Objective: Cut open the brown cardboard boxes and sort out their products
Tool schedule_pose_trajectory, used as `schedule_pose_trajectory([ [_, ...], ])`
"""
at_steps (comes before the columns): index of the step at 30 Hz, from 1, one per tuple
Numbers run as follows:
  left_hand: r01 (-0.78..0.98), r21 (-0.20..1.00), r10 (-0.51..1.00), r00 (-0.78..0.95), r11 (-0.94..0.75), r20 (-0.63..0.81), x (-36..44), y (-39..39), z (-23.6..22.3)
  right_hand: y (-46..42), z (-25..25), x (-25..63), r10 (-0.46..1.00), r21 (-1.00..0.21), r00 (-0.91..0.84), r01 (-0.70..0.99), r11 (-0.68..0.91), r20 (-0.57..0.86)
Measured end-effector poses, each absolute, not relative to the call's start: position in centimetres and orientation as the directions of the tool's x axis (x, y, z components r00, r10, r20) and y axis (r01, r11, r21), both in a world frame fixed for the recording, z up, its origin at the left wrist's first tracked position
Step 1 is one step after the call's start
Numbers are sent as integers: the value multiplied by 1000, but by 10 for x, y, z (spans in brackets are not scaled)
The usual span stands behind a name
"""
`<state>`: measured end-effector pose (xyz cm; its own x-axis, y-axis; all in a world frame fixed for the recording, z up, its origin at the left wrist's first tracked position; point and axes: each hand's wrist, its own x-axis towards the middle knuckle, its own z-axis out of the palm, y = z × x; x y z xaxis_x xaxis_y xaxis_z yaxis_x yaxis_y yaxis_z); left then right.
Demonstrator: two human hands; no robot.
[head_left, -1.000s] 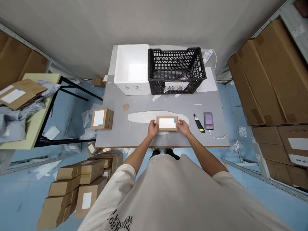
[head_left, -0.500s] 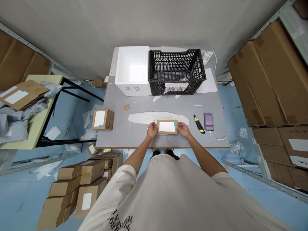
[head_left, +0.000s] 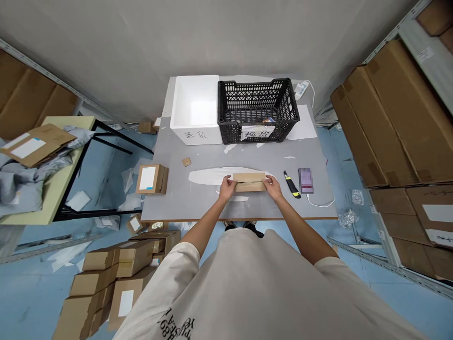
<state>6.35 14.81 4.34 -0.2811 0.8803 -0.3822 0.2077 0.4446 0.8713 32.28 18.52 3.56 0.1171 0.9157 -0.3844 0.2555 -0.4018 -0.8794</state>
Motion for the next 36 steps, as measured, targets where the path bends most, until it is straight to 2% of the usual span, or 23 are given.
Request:
schedule_pose_trajectory([
  [7, 242, 859, 879, -285, 452, -382, 64, 137, 14, 176, 18, 328, 910, -857, 93, 310, -411, -403],
  [18, 344, 796, 858, -332, 498, -393, 61, 153, 24, 187, 24, 325, 932, -857, 79, 372, -356, -352],
  [21, 436, 774, 871, -390, 460, -298, 63, 156, 34, 187, 31, 322, 925, -849, 102, 370, -378, -367],
  [23, 506, 780, 911, -365, 369, -194, 67, 157, 44, 187, 38, 317, 928, -861, 93, 347, -371, -362],
  [27, 601, 797, 994, -114, 64, 6, 82, 154, 73, 188, 55, 298, 957, -913, 4, 297, -279, -291],
  [29, 580, 814, 998, -48, -9, 46, 89, 151, 87, 189, 62, 285, 966, -928, -69, 304, -217, -249],
  [31, 563, 826, 996, -63, -10, 55, 91, 148, 97, 188, 66, 273, 972, -932, -121, 328, -154, -203],
  [33, 563, 826, 992, -117, 30, 44, 85, 144, 101, 185, 67, 262, 980, -919, -92, 371, -131, -177],
  [36, 565, 819, 976, -214, 97, 32, 66, 135, 102, 179, 65, 249, 965, -903, -23, 359, -235, -261],
])
